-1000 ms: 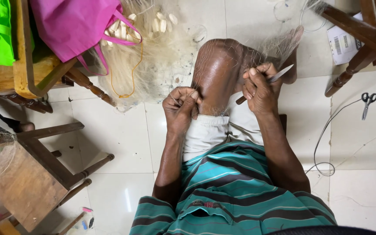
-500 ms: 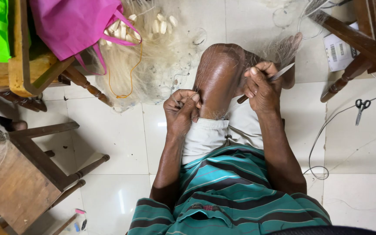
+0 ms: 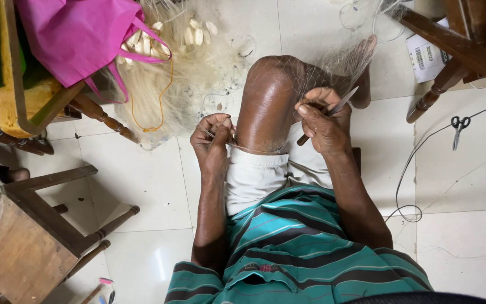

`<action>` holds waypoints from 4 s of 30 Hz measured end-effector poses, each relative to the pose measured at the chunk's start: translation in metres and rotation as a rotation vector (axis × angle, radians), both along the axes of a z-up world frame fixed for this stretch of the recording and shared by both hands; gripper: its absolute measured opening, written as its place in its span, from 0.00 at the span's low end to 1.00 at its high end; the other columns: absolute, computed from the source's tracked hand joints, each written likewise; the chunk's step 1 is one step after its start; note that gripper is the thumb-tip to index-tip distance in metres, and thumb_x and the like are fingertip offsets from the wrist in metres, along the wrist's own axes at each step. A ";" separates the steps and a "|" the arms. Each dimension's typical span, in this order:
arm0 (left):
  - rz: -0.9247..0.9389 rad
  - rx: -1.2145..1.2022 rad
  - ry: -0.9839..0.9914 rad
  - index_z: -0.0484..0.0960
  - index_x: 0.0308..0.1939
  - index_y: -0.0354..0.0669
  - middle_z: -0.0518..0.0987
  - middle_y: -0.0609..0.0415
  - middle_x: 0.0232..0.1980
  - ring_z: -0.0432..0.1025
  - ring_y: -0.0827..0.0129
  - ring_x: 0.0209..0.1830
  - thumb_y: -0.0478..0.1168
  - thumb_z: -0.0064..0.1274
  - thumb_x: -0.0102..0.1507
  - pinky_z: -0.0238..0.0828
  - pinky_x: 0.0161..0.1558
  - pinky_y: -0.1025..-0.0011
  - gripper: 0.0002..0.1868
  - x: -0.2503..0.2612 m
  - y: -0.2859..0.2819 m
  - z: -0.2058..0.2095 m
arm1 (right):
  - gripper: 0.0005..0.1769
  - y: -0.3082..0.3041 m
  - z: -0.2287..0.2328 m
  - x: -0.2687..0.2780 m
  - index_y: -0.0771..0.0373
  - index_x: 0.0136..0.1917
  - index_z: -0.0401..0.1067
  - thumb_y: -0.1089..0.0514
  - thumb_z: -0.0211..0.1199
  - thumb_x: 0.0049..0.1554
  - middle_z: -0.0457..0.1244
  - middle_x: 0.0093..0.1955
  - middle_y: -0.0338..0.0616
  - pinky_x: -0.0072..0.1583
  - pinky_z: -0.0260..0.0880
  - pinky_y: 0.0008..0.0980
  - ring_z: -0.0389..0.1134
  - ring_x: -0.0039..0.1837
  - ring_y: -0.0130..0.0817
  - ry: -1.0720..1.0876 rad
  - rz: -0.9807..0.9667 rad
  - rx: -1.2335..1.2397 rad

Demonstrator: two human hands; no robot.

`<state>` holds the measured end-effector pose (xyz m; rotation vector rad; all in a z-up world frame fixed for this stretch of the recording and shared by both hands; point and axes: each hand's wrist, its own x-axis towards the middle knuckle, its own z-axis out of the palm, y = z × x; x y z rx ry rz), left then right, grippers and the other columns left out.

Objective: Repairing a fine-mesh fishing net using a netting needle

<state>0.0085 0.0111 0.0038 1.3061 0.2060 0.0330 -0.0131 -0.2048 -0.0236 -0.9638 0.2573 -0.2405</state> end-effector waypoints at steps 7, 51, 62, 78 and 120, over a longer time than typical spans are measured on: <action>-0.132 0.154 0.126 0.79 0.40 0.30 0.75 0.52 0.24 0.62 0.80 0.20 0.33 0.56 0.59 0.57 0.25 0.84 0.08 0.008 0.017 -0.029 | 0.15 0.010 0.008 -0.003 0.70 0.49 0.65 0.73 0.65 0.50 0.66 0.38 0.58 0.23 0.54 0.16 0.48 0.21 0.14 0.012 0.008 -0.002; -0.404 -0.147 -0.082 0.79 0.37 0.28 0.76 0.47 0.23 0.63 0.80 0.09 0.27 0.52 0.62 0.61 0.13 0.84 0.03 -0.016 -0.082 0.010 | 0.08 -0.017 0.027 -0.022 0.74 0.45 0.65 0.69 0.62 0.54 0.66 0.38 0.62 0.24 0.54 0.14 0.48 0.21 0.12 0.025 -0.092 -0.020; -0.415 0.008 -0.147 0.78 0.44 0.30 0.75 0.48 0.28 0.66 0.79 0.19 0.28 0.57 0.59 0.66 0.24 0.82 0.10 -0.017 -0.076 0.030 | 0.09 -0.021 0.026 -0.029 0.75 0.45 0.65 0.72 0.63 0.52 0.65 0.37 0.63 0.25 0.55 0.14 0.51 0.22 0.14 -0.054 -0.096 -0.118; -0.504 -0.109 -0.047 0.74 0.53 0.25 0.77 0.40 0.39 0.69 0.75 0.17 0.32 0.47 0.65 0.70 0.18 0.81 0.14 0.002 -0.112 0.034 | 0.09 -0.035 0.028 -0.037 0.71 0.40 0.63 0.73 0.63 0.50 0.64 0.33 0.58 0.25 0.55 0.15 0.56 0.23 0.18 -0.159 -0.095 -0.186; -0.531 -0.127 -0.036 0.83 0.35 0.35 0.77 0.54 0.21 0.63 0.87 0.20 0.28 0.58 0.57 0.58 0.20 0.89 0.03 -0.003 -0.122 0.020 | 0.08 -0.035 0.020 -0.020 0.70 0.46 0.69 0.63 0.61 0.55 0.61 0.33 0.45 0.24 0.57 0.13 0.51 0.21 0.14 0.065 -0.040 0.014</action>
